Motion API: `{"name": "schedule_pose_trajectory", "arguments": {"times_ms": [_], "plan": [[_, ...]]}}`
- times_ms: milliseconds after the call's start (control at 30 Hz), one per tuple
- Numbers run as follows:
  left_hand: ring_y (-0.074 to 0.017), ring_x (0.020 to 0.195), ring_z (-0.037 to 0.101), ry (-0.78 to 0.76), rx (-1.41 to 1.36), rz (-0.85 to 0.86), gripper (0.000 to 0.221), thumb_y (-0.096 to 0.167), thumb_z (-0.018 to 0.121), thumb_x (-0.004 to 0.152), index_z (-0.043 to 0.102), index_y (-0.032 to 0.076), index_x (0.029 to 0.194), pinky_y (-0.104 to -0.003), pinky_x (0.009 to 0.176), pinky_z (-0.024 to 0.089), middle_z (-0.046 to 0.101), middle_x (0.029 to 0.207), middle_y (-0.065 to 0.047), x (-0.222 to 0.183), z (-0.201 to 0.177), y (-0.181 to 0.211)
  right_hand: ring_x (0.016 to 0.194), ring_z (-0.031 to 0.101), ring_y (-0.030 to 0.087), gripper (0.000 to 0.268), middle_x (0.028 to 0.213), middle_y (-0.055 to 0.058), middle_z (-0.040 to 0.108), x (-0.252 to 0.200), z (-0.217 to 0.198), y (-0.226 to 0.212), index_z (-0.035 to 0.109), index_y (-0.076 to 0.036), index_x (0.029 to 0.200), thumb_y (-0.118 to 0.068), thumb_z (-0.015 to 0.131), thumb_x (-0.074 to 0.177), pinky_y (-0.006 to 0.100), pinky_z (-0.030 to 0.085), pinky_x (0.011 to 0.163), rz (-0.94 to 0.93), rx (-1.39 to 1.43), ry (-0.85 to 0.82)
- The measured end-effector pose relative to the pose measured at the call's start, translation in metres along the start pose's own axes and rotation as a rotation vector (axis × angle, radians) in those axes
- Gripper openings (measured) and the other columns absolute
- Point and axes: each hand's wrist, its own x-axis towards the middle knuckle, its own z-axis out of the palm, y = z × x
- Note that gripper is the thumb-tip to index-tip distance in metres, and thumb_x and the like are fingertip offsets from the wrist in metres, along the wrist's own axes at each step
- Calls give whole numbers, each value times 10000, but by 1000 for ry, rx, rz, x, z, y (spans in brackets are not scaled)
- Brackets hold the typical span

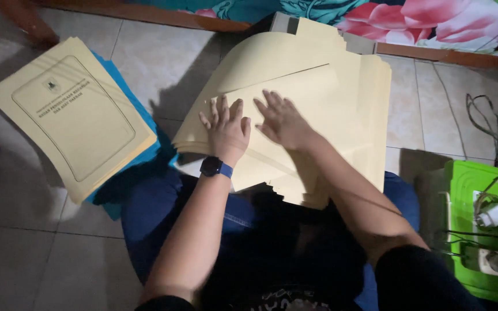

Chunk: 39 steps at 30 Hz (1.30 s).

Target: The person is sitting on the floor, picking up large yellow paper folders one by one from a pile, folding the flaps, and placing them into a neat stack.

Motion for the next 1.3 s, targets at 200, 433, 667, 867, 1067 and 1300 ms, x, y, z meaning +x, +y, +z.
{"name": "schedule_pose_trajectory", "arguments": {"times_ms": [200,433,667,867,1067,1300], "plan": [[-332,1552,229,-176,-15,-90,577,495,249,1052,265,320,1601,-667,1213,111,250,1687,-74,-1,-22,-1,1587,139,354,776,1717,198,176,28,15,134,206,-80,1671,-577,329,1088,507,190,1284,377,-117,170],[-390,1568,110,-287,59,-52,656,529,300,1061,186,228,1633,-703,1193,29,157,1701,-163,-7,-28,8,1602,10,330,906,1732,181,35,-103,4,72,73,-63,1668,-710,129,1036,472,91,1303,692,-93,-5],[-426,1560,55,-640,150,343,929,176,645,924,74,209,1656,-700,1178,100,7,1709,-203,-76,-78,38,1595,-99,315,994,1726,181,-78,-138,35,91,-20,-42,1654,-789,31,1002,490,-1,1294,722,-24,-63],[-372,855,711,62,72,527,232,91,554,855,723,31,1003,-458,616,553,663,914,-179,-83,-23,27,1586,139,364,615,1703,179,233,-148,-33,11,463,-169,1454,-457,520,914,582,149,1252,629,100,121],[-354,762,764,-68,-259,426,543,-67,505,907,587,172,1387,-473,614,627,747,908,-142,-58,-113,-7,1379,496,412,559,1449,329,531,-67,5,23,505,51,1480,-374,587,1127,495,341,1185,623,-91,786],[-190,558,614,216,-1025,179,281,134,504,1030,572,-52,1228,-355,504,456,710,762,-129,-59,-170,-65,1557,146,375,756,1684,203,177,-37,-20,-26,177,-45,1594,-541,430,1083,609,55,1251,-181,1290,453]]}}
